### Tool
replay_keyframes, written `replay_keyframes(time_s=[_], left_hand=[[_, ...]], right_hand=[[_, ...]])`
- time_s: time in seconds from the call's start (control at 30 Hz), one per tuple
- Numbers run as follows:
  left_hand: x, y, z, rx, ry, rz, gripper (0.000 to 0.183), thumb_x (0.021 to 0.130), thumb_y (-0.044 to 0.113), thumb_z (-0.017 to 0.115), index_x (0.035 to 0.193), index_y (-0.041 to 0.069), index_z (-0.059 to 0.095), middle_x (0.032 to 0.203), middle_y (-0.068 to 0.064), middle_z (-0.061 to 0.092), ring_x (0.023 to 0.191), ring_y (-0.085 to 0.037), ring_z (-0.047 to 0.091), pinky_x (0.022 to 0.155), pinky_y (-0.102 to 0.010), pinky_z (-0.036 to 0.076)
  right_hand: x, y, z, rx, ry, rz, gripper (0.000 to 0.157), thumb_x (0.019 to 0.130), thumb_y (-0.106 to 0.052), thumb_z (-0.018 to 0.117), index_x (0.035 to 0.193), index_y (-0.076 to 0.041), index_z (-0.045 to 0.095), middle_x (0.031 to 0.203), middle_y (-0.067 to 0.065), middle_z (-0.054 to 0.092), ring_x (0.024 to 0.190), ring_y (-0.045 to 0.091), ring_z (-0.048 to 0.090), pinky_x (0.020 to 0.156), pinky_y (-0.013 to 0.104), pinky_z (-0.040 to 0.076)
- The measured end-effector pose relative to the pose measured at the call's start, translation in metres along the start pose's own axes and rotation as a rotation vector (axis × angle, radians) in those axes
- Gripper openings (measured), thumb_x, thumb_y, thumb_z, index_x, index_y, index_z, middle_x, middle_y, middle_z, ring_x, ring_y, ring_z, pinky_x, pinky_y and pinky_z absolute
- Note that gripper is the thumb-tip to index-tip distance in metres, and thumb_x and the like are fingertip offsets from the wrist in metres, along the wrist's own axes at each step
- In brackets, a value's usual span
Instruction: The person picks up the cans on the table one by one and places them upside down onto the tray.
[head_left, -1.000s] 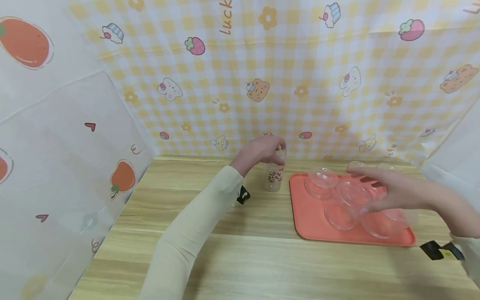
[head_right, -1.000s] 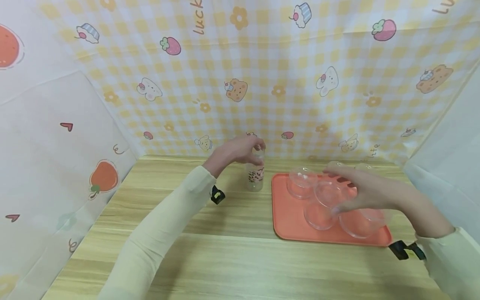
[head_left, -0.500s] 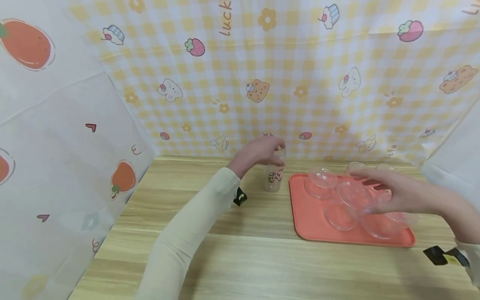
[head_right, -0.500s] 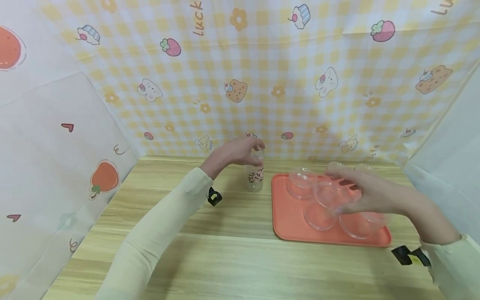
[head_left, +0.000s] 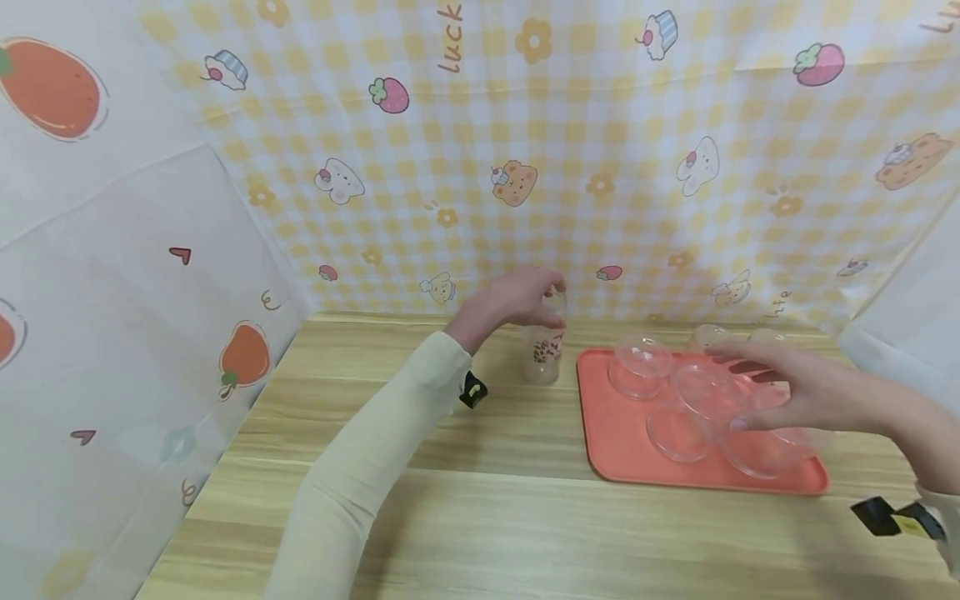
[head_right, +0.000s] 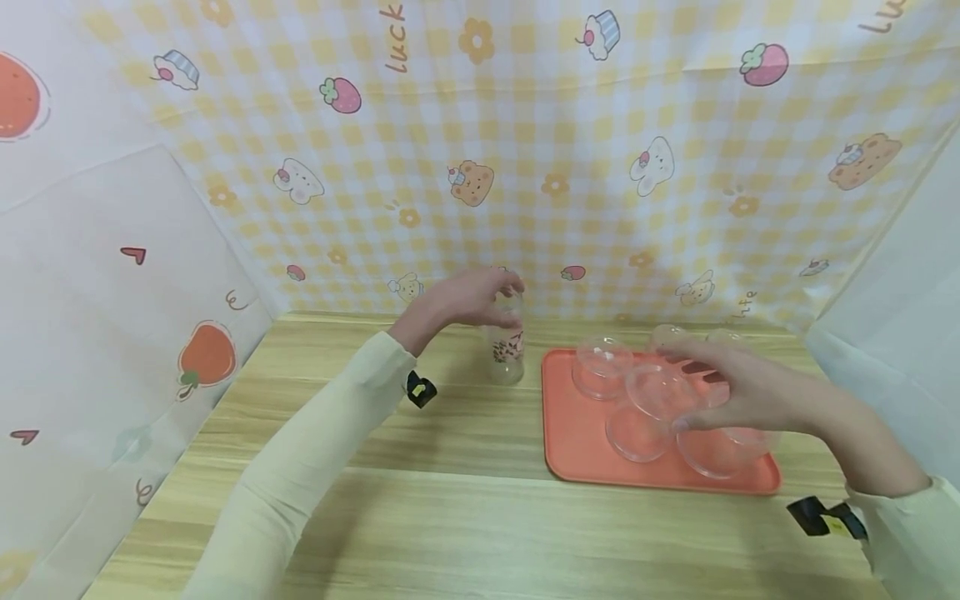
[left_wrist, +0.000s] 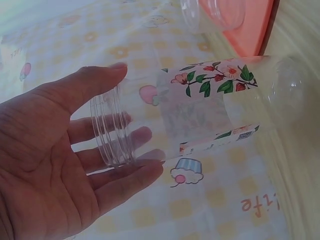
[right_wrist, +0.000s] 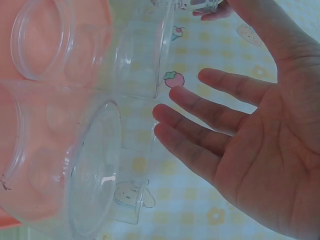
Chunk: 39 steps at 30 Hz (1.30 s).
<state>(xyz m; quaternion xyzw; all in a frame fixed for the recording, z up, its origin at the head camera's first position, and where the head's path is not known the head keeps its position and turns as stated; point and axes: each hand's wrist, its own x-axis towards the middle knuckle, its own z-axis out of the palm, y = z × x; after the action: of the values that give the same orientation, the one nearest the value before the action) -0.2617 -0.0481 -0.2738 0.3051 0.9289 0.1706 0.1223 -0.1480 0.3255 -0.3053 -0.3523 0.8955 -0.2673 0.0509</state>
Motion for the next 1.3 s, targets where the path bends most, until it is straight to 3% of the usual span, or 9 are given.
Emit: replay_keyframes(time_s=[0.37, 0.63, 0.83, 1.1, 1.3], left_hand=[[-0.011, 0.001, -0.009, -0.007, 0.038, 0.040, 0.057, 0.092, 0.034, 0.077, 0.139, 0.007, 0.057, 0.137, -0.011, 0.060, 0.125, -0.024, 0.055, 0.102, -0.034, 0.047], [-0.019, 0.003, -0.017, -0.014, 0.076, 0.070, 0.054, 0.093, 0.032, 0.077, 0.136, 0.006, 0.059, 0.133, -0.012, 0.062, 0.121, -0.024, 0.057, 0.098, -0.034, 0.049], [-0.027, 0.003, -0.023, -0.069, 0.085, 0.094, 0.053, 0.093, 0.030, 0.076, 0.137, 0.006, 0.059, 0.134, -0.012, 0.062, 0.123, -0.023, 0.057, 0.100, -0.033, 0.047], [-0.039, -0.003, -0.025, -0.158, 0.178, 0.130, 0.053, 0.091, 0.033, 0.078, 0.133, 0.006, 0.060, 0.129, -0.009, 0.064, 0.122, -0.025, 0.058, 0.100, -0.033, 0.047], [-0.046, -0.006, -0.025, -0.194, 0.211, 0.133, 0.054, 0.091, 0.033, 0.078, 0.135, 0.008, 0.060, 0.130, -0.007, 0.063, 0.121, -0.026, 0.059, 0.099, -0.031, 0.047]], right_hand=[[-0.002, 0.001, -0.001, -0.078, 0.046, 0.056, 0.079, 0.078, -0.023, 0.091, 0.147, -0.021, 0.051, 0.136, -0.019, 0.053, 0.112, 0.006, 0.060, 0.080, 0.028, 0.056], [-0.002, 0.000, -0.002, -0.098, 0.068, 0.054, 0.077, 0.078, -0.022, 0.091, 0.144, -0.015, 0.053, 0.134, -0.016, 0.054, 0.111, 0.006, 0.061, 0.079, 0.027, 0.056], [-0.001, 0.001, -0.003, -0.126, 0.100, -0.004, 0.075, 0.076, -0.018, 0.092, 0.142, -0.009, 0.056, 0.132, -0.012, 0.057, 0.109, 0.005, 0.062, 0.083, 0.020, 0.054], [-0.001, 0.001, -0.003, -0.107, 0.127, -0.052, 0.071, 0.078, -0.010, 0.089, 0.141, -0.007, 0.056, 0.132, -0.012, 0.058, 0.109, 0.004, 0.062, 0.086, 0.013, 0.050], [-0.001, 0.000, -0.002, -0.081, 0.163, -0.055, 0.067, 0.079, -0.004, 0.087, 0.139, -0.007, 0.057, 0.129, 0.000, 0.062, 0.110, 0.002, 0.061, 0.088, 0.012, 0.049]])
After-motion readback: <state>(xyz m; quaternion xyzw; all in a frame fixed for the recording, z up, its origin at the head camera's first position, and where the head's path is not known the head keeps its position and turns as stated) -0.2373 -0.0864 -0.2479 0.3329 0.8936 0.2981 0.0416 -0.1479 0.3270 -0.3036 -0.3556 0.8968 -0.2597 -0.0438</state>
